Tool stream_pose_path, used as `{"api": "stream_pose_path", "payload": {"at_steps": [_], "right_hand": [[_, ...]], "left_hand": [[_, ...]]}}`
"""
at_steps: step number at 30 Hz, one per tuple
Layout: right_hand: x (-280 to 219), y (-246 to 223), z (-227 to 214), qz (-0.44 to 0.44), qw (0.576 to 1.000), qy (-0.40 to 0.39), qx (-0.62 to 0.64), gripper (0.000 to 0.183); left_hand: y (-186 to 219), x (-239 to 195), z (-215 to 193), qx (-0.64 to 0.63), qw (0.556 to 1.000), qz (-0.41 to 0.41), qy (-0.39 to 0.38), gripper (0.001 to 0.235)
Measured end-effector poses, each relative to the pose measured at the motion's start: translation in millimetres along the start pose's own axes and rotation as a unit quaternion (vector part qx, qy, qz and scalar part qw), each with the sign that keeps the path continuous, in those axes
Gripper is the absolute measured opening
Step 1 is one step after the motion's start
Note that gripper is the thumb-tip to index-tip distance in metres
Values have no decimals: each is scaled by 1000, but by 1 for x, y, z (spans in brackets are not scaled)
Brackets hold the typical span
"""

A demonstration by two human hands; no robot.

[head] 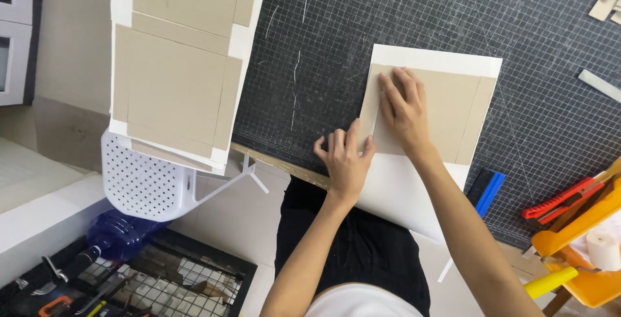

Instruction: Assembling cardboard components by applying glue with a roller and pressing them onto a paper backing.

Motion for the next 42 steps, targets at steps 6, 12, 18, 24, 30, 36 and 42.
{"api": "stream_pose_path", "payload": {"at_steps": [6, 12, 18, 24, 30, 36, 42], "right_hand": [[2, -1, -2, -6, 1000, 6, 8, 32], [0, -1, 1, -11, 1000, 4, -19, 30], [-5, 1, 8, -15, 999, -7, -43, 30], [-1, -1, 6, -6, 999, -10, -40, 29], [-3, 1, 8, -3, 1000, -12, -24, 30], [-2, 1, 9, -7, 999, -24, -47, 37], [0, 0, 7, -11, 999, -16, -33, 34]], "left_hand": [[5, -2, 2, -11, 1000, -1, -6, 42], [3, -3, 4, -7, 1000, 4, -5, 42], [3, -4, 6, -10, 1000, 9, -5, 41], [3, -2, 6, -21, 1000, 8, -12, 42], [0, -3, 9, -21, 1000, 6, -22, 44], [-3, -3, 8, -34, 999, 11, -41, 42], [-10, -9, 11, -20, 996, 18, -88, 43]]}}
Point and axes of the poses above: each hand's wrist, its own x-axis towards the middle knuckle, its own z-axis out of the palm, y = z × x, the point moved 7 cm from there along x, towards the middle knuckle, and after that the axes turned 15 degrees about -z, right-handed, at the moved point
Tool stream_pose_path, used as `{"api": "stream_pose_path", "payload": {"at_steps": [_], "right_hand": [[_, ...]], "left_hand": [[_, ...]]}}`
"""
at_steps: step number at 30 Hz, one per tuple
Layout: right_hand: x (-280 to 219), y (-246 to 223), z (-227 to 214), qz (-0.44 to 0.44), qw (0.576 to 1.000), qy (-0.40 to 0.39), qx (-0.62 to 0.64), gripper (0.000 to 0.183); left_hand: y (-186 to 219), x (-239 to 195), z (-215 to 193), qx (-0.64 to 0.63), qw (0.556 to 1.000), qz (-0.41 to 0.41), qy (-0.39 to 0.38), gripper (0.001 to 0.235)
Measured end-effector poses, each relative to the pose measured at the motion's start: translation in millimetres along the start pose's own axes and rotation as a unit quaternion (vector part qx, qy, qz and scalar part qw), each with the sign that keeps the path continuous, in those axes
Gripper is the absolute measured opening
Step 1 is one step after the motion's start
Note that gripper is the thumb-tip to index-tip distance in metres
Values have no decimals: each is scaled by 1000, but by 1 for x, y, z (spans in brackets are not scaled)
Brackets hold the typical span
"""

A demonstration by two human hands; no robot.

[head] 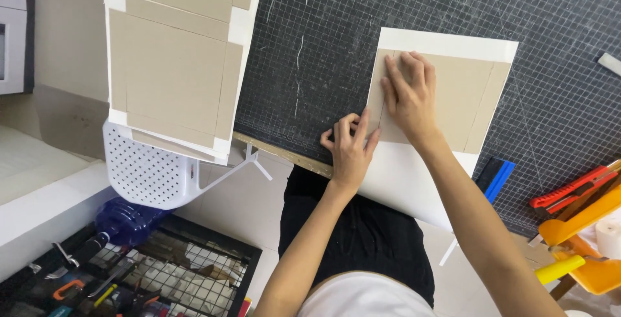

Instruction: Assembling cardboard components by applying glue with a roller and pressing them onto a paper backing.

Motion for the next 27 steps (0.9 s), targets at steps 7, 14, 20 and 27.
{"api": "stream_pose_path", "payload": {"at_steps": [7, 14, 20, 27], "right_hand": [[-1, 0, 1, 2, 1000, 4, -2, 35], [5, -7, 0, -13, 998, -39, -50, 35], [6, -9, 2, -15, 997, -43, -66, 36], [3, -8, 6, -35, 994, -37, -95, 35]], "left_hand": [[-8, 2, -2, -22, 997, -5, -78, 45], [-16, 7, 0, -34, 980, 37, -190, 69], [-10, 9, -2, -14, 983, 67, -170, 63], [9, 19, -11, -8, 978, 2, -207, 51]]}}
Point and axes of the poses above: each hand's wrist, its own x-axis towards the middle knuckle, its own z-axis out of the palm, y = z × x, the point moved 7 cm from there along x, towards the middle knuckle, and after that the axes turned 15 degrees about -z, right-handed, at the moved point
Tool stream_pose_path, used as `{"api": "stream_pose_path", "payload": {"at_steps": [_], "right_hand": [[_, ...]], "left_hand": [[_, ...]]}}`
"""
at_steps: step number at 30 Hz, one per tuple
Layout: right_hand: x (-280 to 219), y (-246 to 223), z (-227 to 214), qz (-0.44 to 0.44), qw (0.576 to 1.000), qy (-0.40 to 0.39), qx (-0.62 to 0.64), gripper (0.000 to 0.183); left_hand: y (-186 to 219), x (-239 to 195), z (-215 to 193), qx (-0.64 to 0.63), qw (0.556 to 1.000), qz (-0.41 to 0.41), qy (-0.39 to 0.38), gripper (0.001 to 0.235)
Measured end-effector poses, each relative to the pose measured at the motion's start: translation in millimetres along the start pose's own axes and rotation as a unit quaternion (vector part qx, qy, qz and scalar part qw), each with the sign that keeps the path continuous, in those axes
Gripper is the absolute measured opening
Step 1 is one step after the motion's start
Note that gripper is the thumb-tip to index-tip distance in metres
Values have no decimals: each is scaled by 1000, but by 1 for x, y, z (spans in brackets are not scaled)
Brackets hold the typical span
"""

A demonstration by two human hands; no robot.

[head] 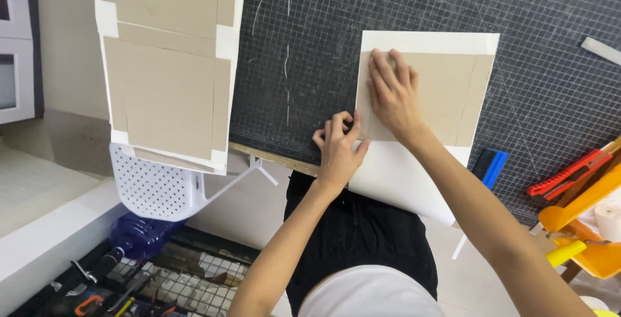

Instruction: Assembling cardboard components by applying glue with a roller and pressing them onto a paper backing.

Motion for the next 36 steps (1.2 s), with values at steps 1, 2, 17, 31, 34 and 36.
{"api": "stream_pose_path", "payload": {"at_steps": [1, 2, 17, 31, 34, 36], "right_hand": [[-3, -2, 4, 1, 1000, 1, -3, 35], [-5, 0, 6, 4, 1000, 8, 12, 35], [-180, 366, -87, 379, 863, 332, 36, 16], [-177, 475, -201, 502, 767, 397, 50, 19], [-122, 345, -290, 366, 829, 423, 2, 16], [-100, 262, -326, 325, 853, 409, 6, 13]], "left_hand": [[1, 1, -4, -1, 1000, 3, 0, 51], [2, 5, -2, 15, 1000, -16, -22, 49], [104, 67, 59, 149, 984, 72, 63, 78], [97, 70, 74, 277, 931, 101, 215, 90], [110, 62, 60, 110, 970, 122, 180, 76], [147, 56, 45, -115, 987, 111, 36, 66]]}}
Point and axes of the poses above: each hand's wrist, its own x-axis towards the middle knuckle, its own z-axis out of the palm, y = z × x, the point moved 7 cm from there along x, towards the middle knuckle, and after that the axes turned 15 degrees about -z, right-handed, at the moved point
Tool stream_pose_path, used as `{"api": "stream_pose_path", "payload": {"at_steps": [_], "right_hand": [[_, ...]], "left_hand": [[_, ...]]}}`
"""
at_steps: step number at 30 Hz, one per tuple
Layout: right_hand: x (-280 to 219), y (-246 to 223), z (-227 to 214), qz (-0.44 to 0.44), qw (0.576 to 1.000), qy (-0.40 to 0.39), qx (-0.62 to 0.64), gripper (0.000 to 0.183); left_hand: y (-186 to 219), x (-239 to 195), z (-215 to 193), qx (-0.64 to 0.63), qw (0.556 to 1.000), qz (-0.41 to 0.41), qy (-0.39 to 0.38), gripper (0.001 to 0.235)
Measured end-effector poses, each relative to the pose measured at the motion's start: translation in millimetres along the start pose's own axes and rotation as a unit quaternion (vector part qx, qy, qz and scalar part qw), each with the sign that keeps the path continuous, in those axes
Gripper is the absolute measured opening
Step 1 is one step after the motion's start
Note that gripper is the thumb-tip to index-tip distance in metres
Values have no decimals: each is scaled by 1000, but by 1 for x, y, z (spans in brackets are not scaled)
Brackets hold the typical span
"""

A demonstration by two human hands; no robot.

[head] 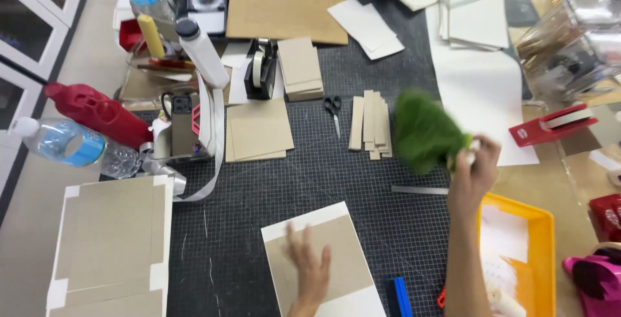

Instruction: Assembling cardboard components by applying glue with a roller and pressing them onto a paper backing.

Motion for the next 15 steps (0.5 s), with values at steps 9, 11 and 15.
{"api": "stream_pose_path", "payload": {"at_steps": [9, 11, 15], "right_hand": [[-86, -153, -11, 38, 995, 37, 85, 20], [-93, -152, -20, 32, 996, 56, 59, 26], [-153, -105, -52, 72, 994, 83, -19, 17]], "left_hand": [[223, -11, 18, -379, 867, 67, -317, 22], [205, -23, 28, -372, 877, 26, -303, 12], [156, -43, 69, -301, 924, 12, -234, 6]]}}
Point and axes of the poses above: each hand's wrist, its own x-axis towards the middle knuckle, its own z-axis out of the palm, y = z × x, the point moved 7 cm from there along x, towards the middle knuckle, and after that the axes turned 15 degrees about -z, right-handed, at the moved point
